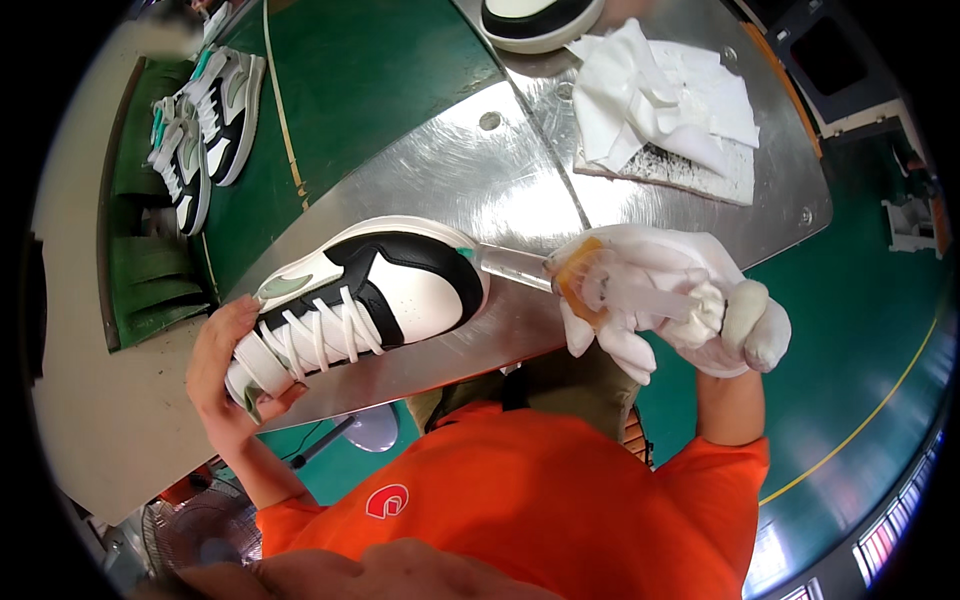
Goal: The person uses a syringe to apply a liquid substance to the seams and surfaces of a white and black high-top sneaker. They then wipe the shoe with a white cloth, repeating the process on different sections of the shoe. The person handles multiple shoes on a metal table in a workshop setting.
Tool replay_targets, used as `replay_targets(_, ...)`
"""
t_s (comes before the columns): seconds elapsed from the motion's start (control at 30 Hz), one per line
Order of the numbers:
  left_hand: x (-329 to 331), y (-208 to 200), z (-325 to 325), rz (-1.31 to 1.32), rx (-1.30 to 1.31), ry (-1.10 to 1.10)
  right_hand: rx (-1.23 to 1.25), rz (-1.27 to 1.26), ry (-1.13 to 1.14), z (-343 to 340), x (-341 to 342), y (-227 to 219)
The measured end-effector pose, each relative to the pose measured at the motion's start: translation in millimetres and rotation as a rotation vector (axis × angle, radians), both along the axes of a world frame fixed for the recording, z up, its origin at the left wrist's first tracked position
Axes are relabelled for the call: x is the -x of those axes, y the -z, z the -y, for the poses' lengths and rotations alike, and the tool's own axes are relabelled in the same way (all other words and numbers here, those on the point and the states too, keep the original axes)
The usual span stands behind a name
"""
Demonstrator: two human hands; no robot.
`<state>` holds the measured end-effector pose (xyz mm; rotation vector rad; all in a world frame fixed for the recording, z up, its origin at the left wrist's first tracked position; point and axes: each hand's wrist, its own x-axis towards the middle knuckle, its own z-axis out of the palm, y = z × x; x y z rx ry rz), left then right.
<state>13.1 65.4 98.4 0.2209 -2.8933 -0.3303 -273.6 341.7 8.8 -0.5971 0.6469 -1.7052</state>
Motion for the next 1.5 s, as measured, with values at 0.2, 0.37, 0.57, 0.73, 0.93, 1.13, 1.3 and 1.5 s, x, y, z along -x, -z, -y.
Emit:
replay_targets(0.2, 26, -12, 14, 0.105, -0.139, -0.054, -0.140, -0.009, 0.093, -9, -1, 9)
replay_targets(0.37, 39, -15, 21, 0.196, -0.205, -0.123, -0.308, -0.038, 0.142, -8, -2, 14)
replay_targets(0.57, 39, -21, 3, 0.284, -0.245, -0.275, -0.481, -0.080, 0.151, 0, -1, 13)
replay_targets(0.73, 48, -27, -37, 0.293, -0.233, -0.427, -0.559, -0.098, 0.170, 1, 0, 7)
replay_targets(0.93, 41, -28, -51, 0.371, -0.194, -0.386, -0.457, -0.141, 0.266, 2, -12, 7)
replay_targets(1.13, 43, -35, -64, 0.521, -0.159, -0.368, -0.518, -0.167, 0.368, 12, -36, 1)
replay_targets(1.3, 46, -39, -64, 0.562, -0.114, -0.294, -0.635, -0.242, 0.369, 15, -55, -12)
replay_targets(1.5, 69, -72, -23, 0.837, -0.319, -0.181, -0.683, -0.300, 0.315, 17, -81, -19)
